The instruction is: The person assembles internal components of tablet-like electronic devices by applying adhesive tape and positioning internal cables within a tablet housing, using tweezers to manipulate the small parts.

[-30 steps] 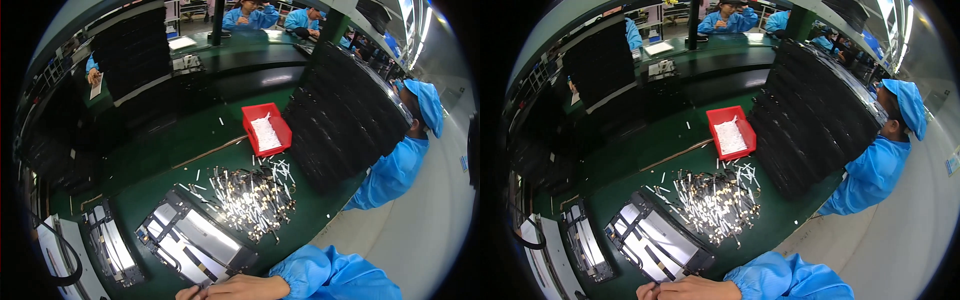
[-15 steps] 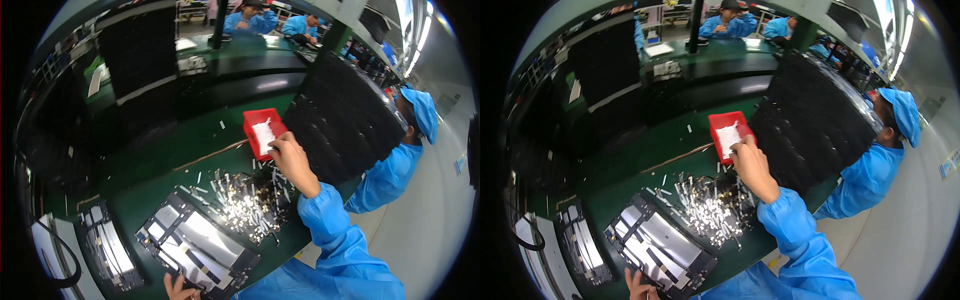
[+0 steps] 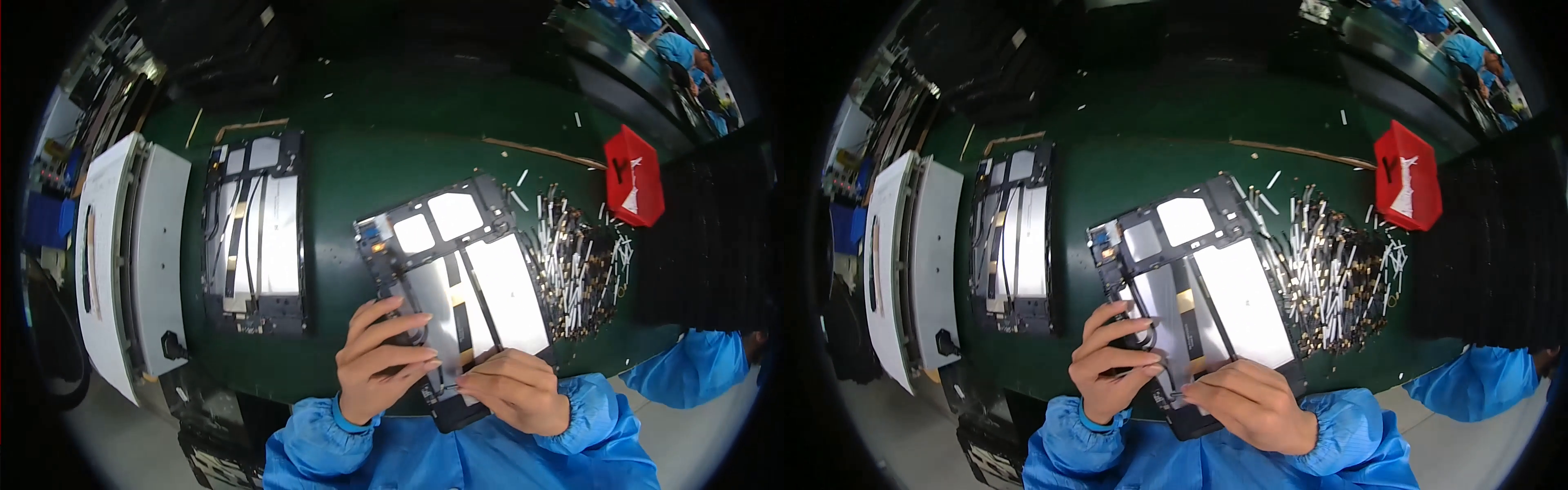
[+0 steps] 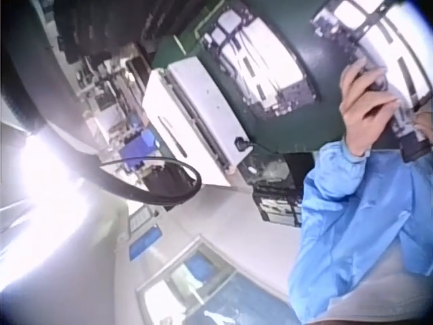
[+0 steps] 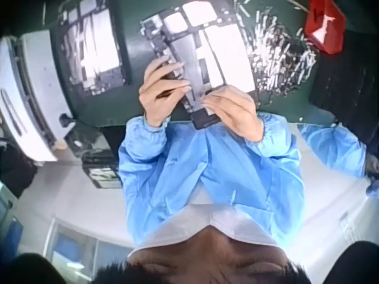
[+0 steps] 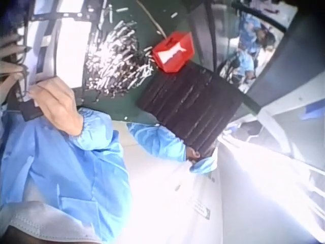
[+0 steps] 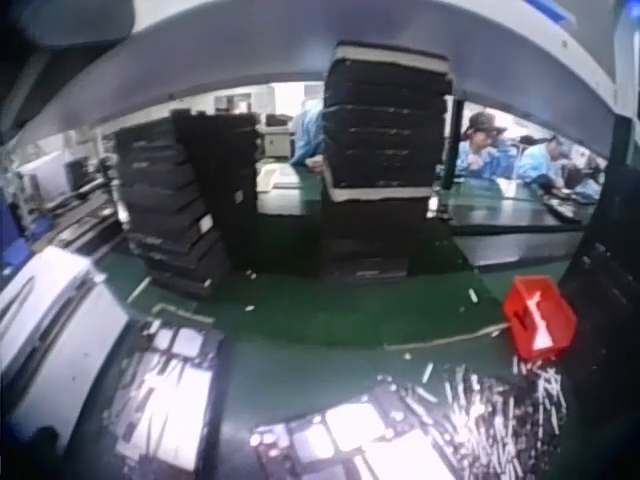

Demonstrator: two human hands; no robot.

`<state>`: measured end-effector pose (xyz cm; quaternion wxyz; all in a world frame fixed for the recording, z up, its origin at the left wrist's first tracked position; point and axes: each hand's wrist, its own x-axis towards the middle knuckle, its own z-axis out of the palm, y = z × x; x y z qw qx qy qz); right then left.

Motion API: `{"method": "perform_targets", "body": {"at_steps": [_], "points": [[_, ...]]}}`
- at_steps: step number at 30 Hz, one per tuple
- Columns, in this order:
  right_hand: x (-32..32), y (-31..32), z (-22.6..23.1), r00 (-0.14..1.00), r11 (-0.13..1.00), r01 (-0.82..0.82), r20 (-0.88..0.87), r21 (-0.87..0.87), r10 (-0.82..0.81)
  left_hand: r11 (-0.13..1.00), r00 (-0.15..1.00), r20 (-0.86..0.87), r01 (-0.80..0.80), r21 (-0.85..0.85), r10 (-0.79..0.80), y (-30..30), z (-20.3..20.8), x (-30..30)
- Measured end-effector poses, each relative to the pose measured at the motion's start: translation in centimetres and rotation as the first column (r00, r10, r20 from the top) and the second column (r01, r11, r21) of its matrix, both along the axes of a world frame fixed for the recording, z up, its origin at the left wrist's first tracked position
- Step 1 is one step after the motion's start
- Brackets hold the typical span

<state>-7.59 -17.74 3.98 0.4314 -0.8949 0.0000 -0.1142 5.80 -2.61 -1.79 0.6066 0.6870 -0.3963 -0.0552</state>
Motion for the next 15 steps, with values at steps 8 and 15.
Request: {"method": "perform_targets", "body": {"at_steps": [8, 15], "points": [[-0.15, 0.55, -0.85, 0.995, 0.962, -0.063, 0.058, -0.264, 0.081, 1.000, 1.000, -0.001, -0.001, 0.013, 0.001, 0.14, -0.05, 0.14], [0.16, 0.32, -0.81, 0.983, 0.932, -0.155, 0.041, -0.327, 0.177, 1.000, 1.000, -0.024, -0.006, -0.010, 0.005, -0.01, -0.17, 0.05]]}}
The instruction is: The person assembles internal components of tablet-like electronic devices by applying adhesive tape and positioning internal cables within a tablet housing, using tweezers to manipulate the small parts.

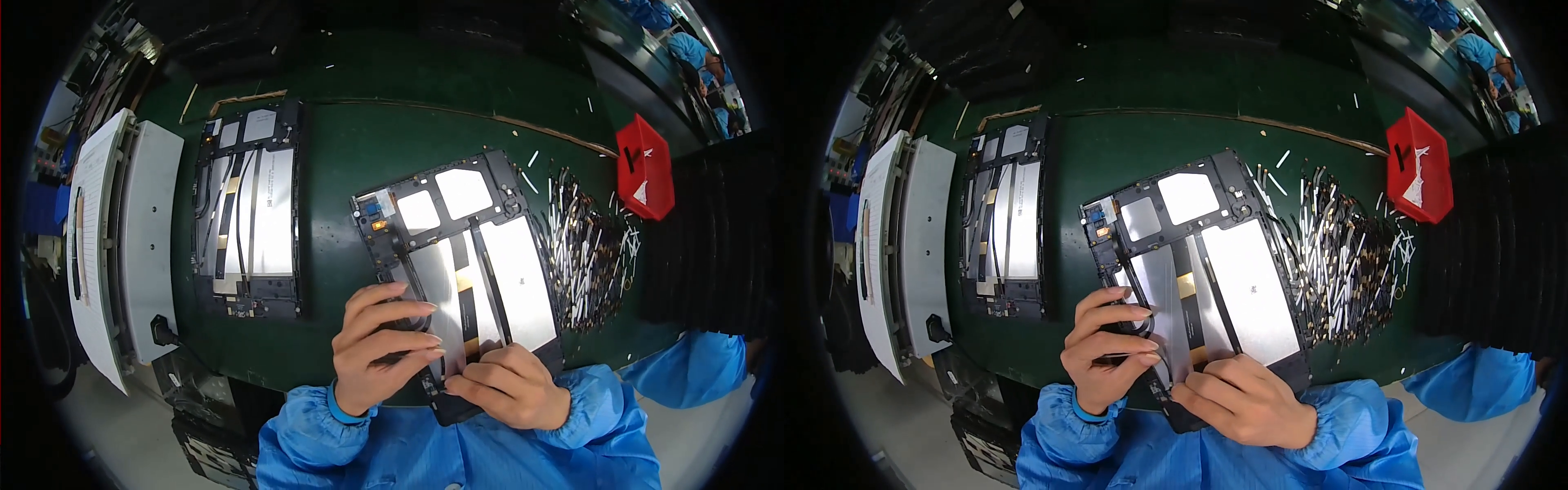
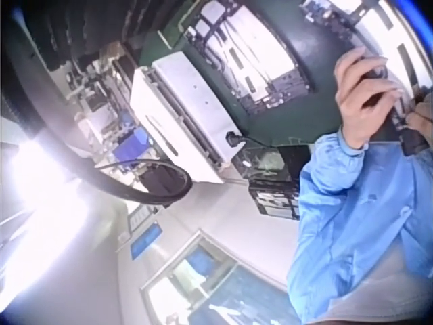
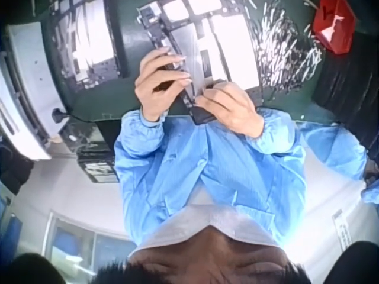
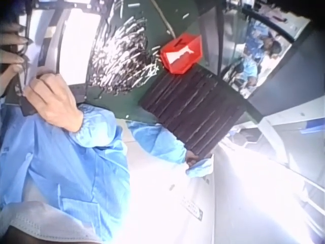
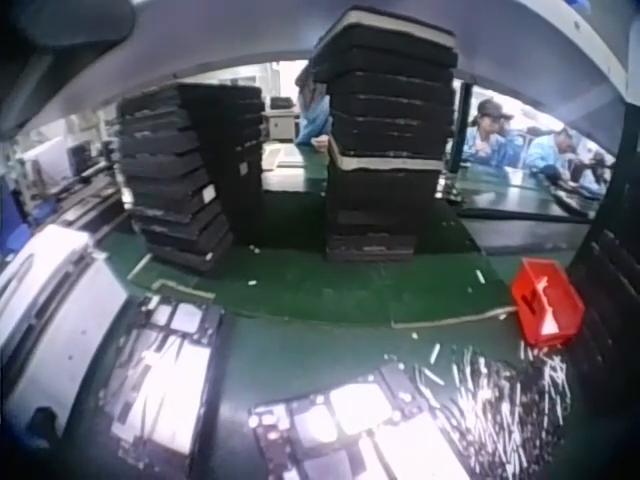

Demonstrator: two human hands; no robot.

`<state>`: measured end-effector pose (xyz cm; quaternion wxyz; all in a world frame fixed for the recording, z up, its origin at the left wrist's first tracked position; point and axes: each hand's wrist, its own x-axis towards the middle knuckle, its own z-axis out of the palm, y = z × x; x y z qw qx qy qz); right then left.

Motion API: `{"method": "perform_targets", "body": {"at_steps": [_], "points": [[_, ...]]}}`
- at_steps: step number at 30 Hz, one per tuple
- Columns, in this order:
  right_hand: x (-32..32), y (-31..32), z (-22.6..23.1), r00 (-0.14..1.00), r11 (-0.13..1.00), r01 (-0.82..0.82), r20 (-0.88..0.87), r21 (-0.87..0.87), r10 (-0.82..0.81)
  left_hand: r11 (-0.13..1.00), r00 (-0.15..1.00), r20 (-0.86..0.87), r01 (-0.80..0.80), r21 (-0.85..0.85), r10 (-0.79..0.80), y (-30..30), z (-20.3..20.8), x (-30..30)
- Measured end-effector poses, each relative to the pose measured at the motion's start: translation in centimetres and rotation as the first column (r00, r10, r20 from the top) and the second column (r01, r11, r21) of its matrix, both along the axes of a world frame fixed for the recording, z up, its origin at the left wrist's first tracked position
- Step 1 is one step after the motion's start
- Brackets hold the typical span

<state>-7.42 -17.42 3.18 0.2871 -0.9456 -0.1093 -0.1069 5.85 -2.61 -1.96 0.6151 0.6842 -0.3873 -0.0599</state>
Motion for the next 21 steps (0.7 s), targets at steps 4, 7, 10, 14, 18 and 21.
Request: {"method": "perform_targets", "body": {"at_steps": [4, 7, 10, 14, 18, 21], "points": [[0.0, -0.1, 0.0, 1.000, 1.000, -0.010, -0.019, -0.009, 0.010, 1.000, 0.999, 0.035, 0.013, -0.002, -0.013, 0.2, 0.0, 0.2], [0.1, -0.1, 0.1, 0.999, 1.000, -0.022, -0.028, -0.001, 0.022, 0.991, 0.987, 0.158, 0.009, 0.131, -0.029, 0.0, 1.5, 0.8], [0.1, 0.0, 0.3, 0.999, 1.000, -0.018, -0.044, 0.008, 0.019, 0.974, 0.986, 0.165, -0.011, 0.226, -0.028, -0.9, 1.8, 1.0], [-0.2, 0.1, 0.0, 0.999, 1.000, -0.002, -0.036, -0.011, 0.002, 0.967, 0.990, 0.143, -0.018, 0.254, -0.019, -1.3, 1.7, 1.0], [-0.1, 0.0, 0.0, 1.000, 1.000, -0.010, -0.021, -0.020, 0.010, 0.966, 0.988, 0.155, -0.028, 0.258, -0.013, -1.4, 2.0, 1.1], [0.0, 0.0, 0.2, 0.999, 1.000, -0.005, -0.036, -0.019, 0.004, 0.959, 0.986, 0.166, -0.033, 0.282, -0.015, -1.5, 2.2, 1.1]]}}
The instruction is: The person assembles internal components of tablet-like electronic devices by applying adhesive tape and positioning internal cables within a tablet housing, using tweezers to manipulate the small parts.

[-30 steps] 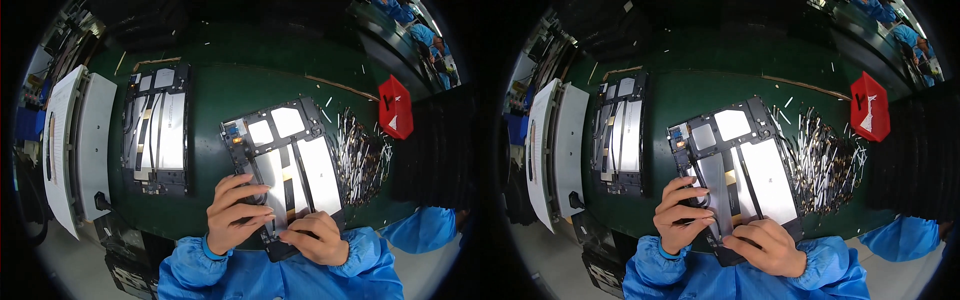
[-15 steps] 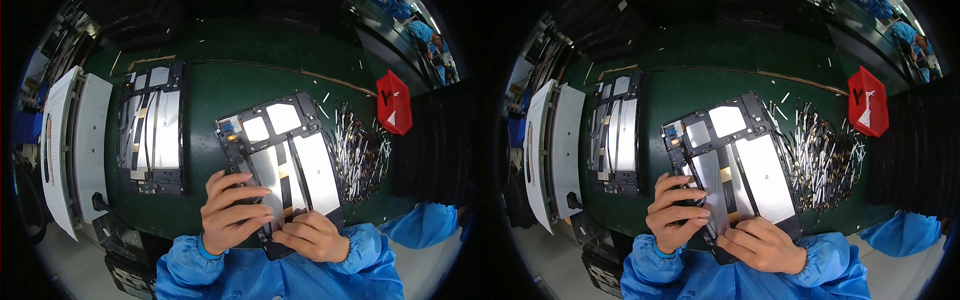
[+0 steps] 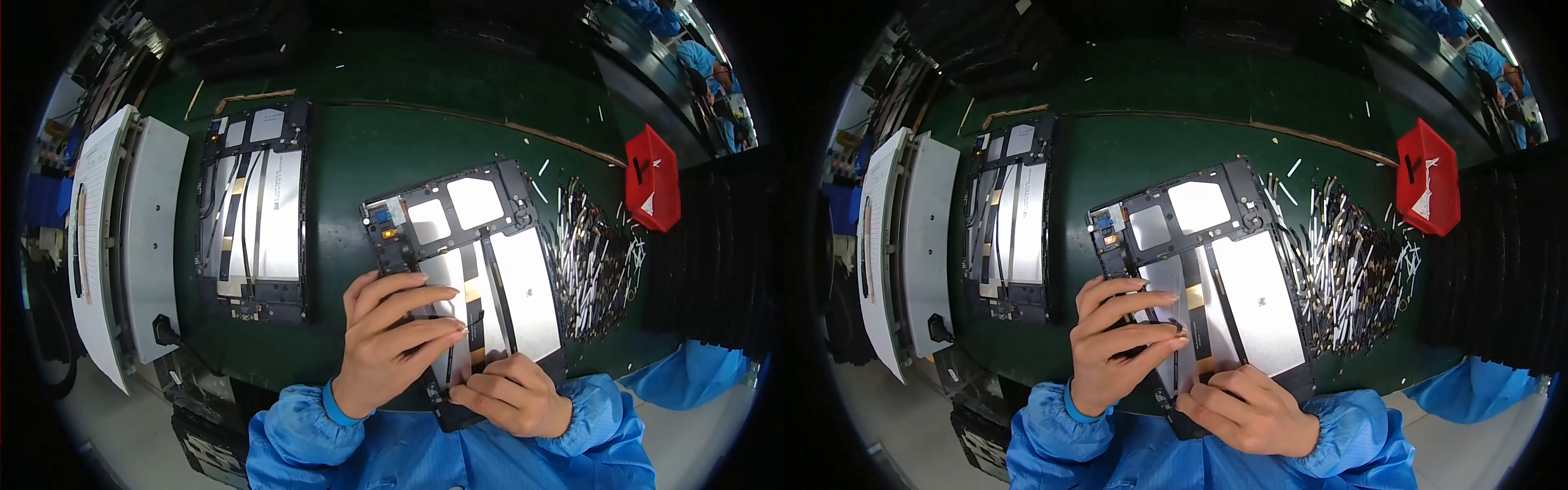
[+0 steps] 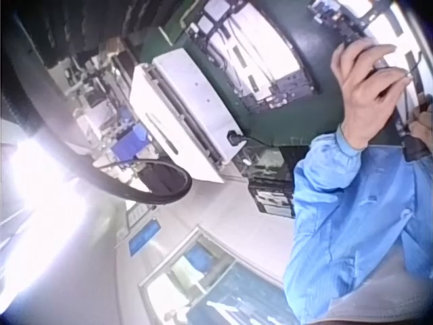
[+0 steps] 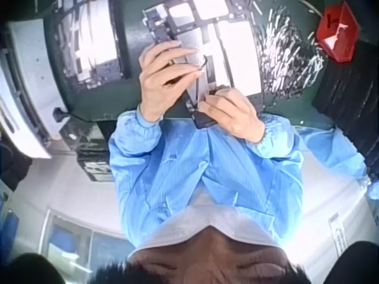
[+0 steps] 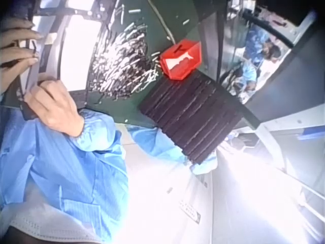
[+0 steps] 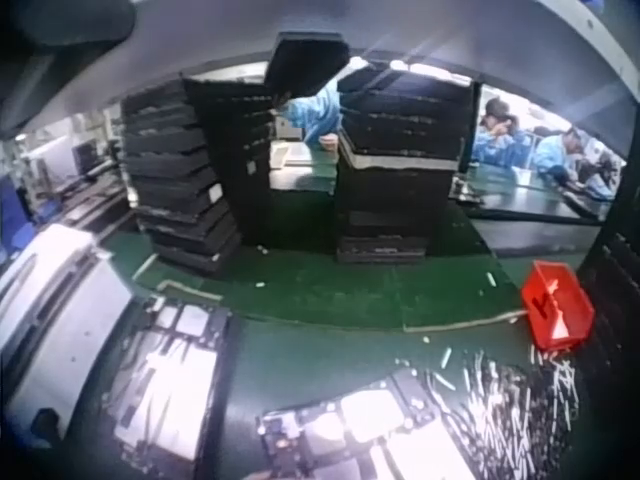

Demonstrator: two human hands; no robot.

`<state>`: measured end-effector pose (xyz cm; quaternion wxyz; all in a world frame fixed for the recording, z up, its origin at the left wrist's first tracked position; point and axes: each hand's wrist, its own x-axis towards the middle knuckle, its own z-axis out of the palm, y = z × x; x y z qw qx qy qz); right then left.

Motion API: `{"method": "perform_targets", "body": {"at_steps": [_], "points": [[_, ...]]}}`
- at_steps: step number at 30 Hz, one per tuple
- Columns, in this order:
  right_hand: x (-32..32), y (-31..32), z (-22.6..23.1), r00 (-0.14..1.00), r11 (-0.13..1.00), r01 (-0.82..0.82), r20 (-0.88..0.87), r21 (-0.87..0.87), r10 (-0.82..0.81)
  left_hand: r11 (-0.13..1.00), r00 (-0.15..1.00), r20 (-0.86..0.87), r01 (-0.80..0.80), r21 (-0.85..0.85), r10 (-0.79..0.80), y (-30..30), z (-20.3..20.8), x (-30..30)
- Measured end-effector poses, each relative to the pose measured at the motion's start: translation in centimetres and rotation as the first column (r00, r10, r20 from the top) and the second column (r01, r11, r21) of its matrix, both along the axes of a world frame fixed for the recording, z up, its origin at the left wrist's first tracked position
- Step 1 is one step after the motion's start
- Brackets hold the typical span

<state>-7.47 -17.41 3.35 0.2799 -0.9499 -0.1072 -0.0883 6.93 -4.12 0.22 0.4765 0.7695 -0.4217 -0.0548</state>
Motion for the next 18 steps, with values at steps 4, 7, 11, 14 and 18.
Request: {"method": "perform_targets", "body": {"at_steps": [4, 7, 11, 14, 18], "points": [[0.0, -0.1, -0.1, 1.000, 1.000, -0.001, 0.004, 0.004, 0.001, 1.000, 1.000, -0.011, 0.001, 0.019, -0.001, 0.1, -0.1, 0.0], [0.1, -0.1, -0.1, 1.000, 1.000, -0.003, 0.004, 0.013, 0.003, 1.000, 1.000, -0.024, -0.002, 0.020, 0.002, 0.1, 0.0, -0.1], [-0.1, -0.2, -0.1, 1.000, 1.000, -0.011, 0.002, 0.008, 0.011, 1.000, 1.000, -0.007, 0.011, 0.017, -0.011, 0.1, 0.1, 0.0], [0.0, -0.1, 0.1, 1.000, 1.000, -0.006, 0.001, -0.003, 0.006, 0.999, 1.000, 0.007, -0.024, 0.025, 0.024, -0.2, 0.5, 0.1], [0.0, 0.2, -0.1, 1.000, 0.999, 0.024, 0.020, -0.026, -0.024, 0.998, 0.997, -0.060, -0.045, 0.036, 0.047, -0.1, 0.6, -0.2]]}}
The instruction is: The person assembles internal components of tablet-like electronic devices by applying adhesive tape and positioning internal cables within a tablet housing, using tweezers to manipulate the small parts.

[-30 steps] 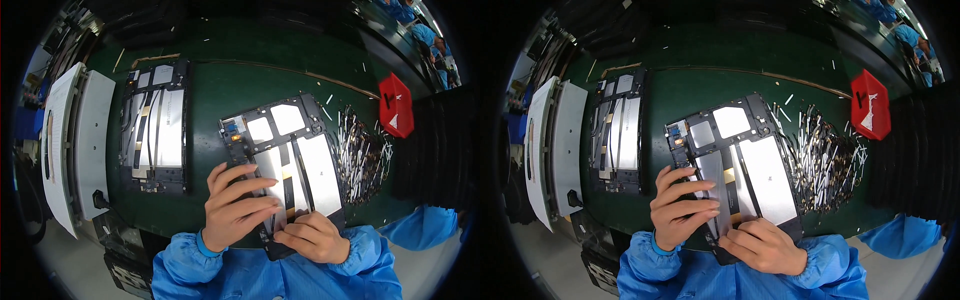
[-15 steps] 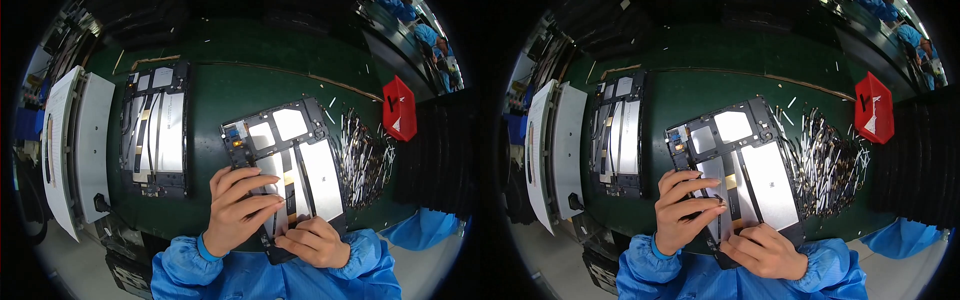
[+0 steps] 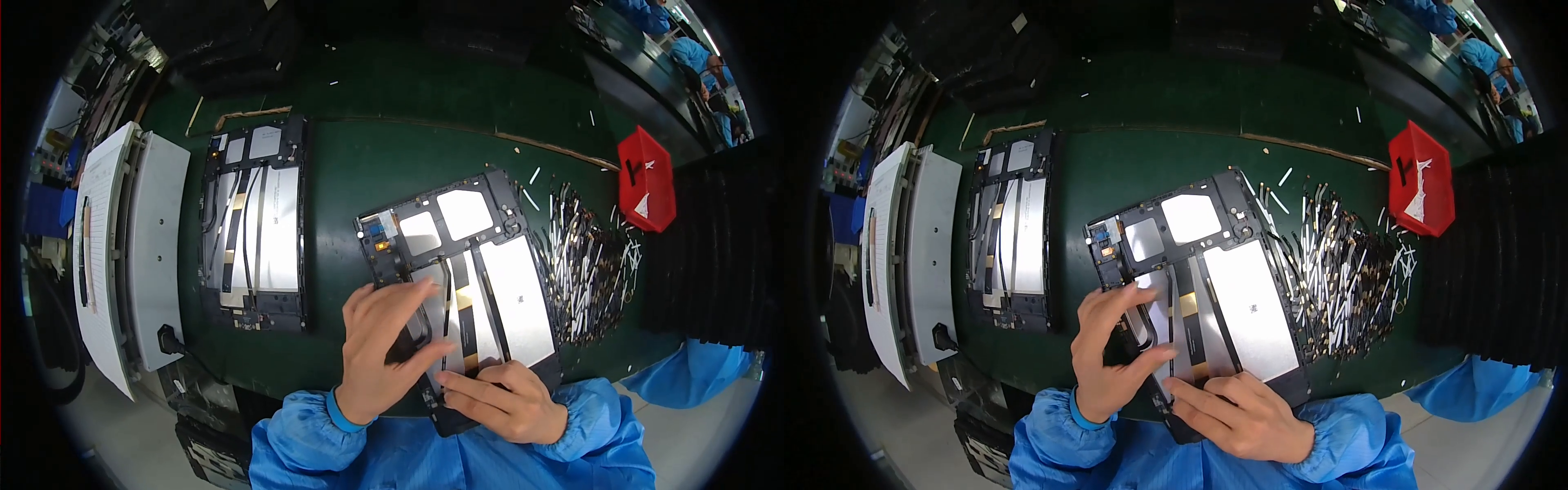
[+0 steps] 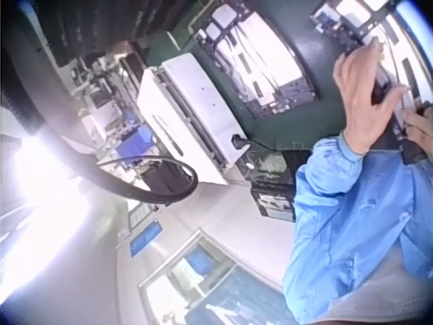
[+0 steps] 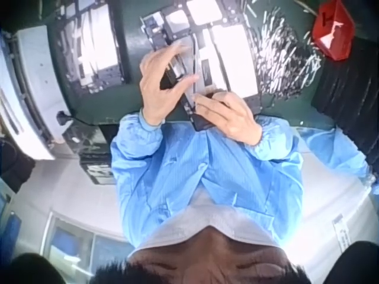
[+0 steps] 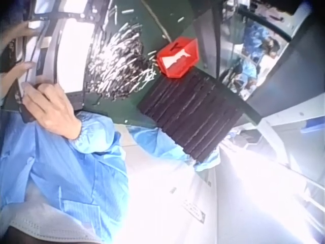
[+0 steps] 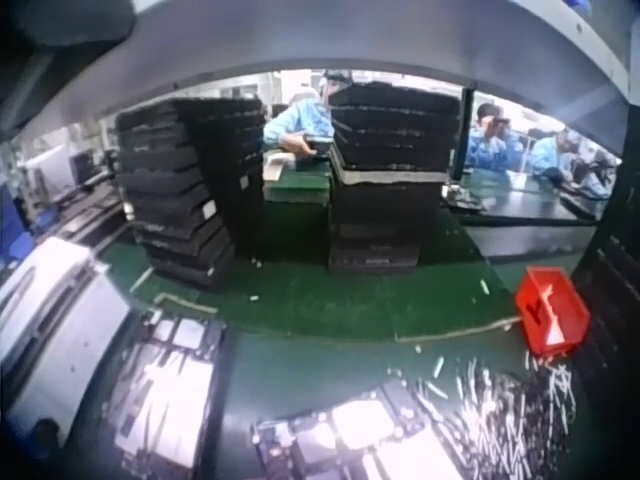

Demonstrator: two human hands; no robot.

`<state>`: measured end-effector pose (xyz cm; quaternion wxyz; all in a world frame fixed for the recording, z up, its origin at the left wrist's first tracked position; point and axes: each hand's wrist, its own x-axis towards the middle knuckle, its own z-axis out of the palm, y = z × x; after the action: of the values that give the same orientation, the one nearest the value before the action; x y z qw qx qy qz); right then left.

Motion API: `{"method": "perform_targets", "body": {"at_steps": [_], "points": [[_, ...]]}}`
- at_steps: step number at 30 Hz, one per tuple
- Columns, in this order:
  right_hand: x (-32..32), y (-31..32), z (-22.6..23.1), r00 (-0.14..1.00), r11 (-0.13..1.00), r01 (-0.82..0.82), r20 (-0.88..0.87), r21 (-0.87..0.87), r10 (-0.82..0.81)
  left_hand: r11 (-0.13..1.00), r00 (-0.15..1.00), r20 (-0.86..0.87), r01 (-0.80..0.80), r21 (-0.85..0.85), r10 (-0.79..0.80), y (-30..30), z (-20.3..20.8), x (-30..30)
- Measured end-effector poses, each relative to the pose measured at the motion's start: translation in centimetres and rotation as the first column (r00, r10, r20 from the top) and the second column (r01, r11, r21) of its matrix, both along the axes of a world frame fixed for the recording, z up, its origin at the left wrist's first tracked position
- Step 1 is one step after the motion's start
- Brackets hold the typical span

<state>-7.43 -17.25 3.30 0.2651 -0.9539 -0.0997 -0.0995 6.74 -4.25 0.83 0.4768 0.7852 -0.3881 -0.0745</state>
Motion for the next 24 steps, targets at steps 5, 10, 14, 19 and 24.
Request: {"method": "perform_targets", "body": {"at_steps": [5, 10, 14, 19, 24], "points": [[0.0, 0.3, 0.7, 1.000, 0.996, -0.011, -0.003, -0.084, 0.011, 0.989, 0.977, 0.152, 0.145, 0.038, -0.150, 3.0, -1.2, -1.1], [0.4, 0.3, 1.9, 0.990, 0.989, 0.060, -0.136, 0.138, -0.041, 0.976, 0.967, 0.193, 0.134, 0.173, -0.167, 3.3, -1.0, -1.1], [1.3, -0.3, 3.4, 0.967, 0.986, 0.135, -0.230, 0.093, -0.111, 0.957, 0.976, 0.148, 0.114, 0.265, -0.157, 1.9, -0.7, 0.3], [0.9, 0.5, 4.1, 0.960, 0.984, -0.014, -0.279, -0.177, -0.036, 0.961, 0.960, 0.242, 0.072, 0.267, -0.139, 1.5, -0.8, 0.3], [-1.3, 1.9, 3.6, 0.974, 0.968, -0.059, -0.229, -0.244, 0.001, 0.969, 0.974, 0.212, 0.025, 0.247, -0.080, 1.4, -0.2, -0.6]]}}
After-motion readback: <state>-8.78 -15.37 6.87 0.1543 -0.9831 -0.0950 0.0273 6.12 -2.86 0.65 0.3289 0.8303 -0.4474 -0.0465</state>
